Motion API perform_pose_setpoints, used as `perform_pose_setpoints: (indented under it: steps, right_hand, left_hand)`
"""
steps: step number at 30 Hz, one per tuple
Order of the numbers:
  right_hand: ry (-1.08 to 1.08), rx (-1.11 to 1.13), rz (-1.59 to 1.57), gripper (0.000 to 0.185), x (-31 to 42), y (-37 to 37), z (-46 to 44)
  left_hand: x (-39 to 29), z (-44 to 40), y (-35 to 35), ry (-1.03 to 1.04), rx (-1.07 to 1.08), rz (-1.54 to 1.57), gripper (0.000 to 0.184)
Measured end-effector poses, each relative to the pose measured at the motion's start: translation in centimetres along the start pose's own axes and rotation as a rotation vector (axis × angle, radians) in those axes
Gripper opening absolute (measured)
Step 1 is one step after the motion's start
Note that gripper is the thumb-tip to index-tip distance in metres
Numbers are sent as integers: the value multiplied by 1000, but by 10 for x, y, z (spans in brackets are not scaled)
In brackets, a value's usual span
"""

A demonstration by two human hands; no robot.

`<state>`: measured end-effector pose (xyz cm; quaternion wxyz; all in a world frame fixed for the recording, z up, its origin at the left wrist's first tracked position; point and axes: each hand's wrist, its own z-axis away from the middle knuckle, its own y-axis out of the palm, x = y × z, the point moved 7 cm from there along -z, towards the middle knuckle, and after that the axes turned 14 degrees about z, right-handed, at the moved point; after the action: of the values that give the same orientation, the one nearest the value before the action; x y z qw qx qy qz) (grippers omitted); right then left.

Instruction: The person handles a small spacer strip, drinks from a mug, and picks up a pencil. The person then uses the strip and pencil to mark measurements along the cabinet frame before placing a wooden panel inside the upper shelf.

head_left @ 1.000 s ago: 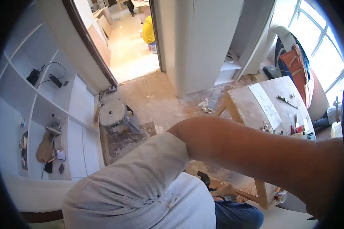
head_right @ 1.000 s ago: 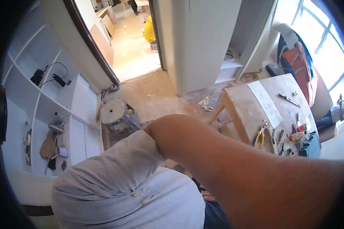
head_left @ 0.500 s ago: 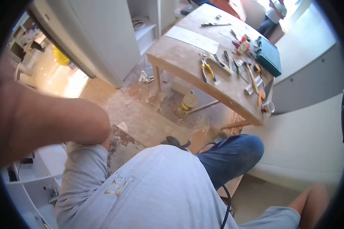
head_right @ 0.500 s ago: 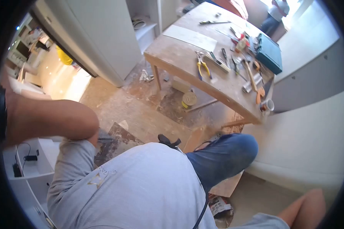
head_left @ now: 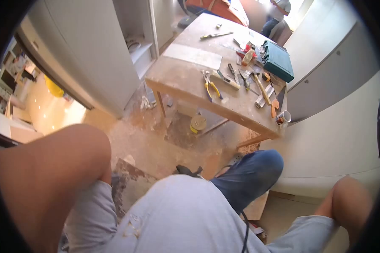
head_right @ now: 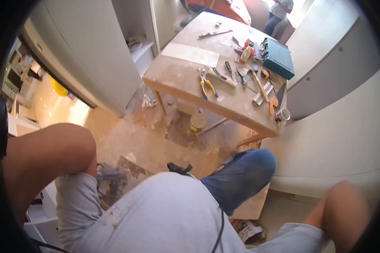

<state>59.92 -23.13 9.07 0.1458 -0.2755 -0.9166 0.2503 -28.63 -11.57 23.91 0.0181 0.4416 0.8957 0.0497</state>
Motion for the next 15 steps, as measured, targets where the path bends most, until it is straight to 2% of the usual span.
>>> perform_pose_setpoints:
  steps: [15]
  right_hand:
    - [81,-42,100,53,-31,-43,24]
  left_hand:
    - [43,-20,7,-75,17,-22,26]
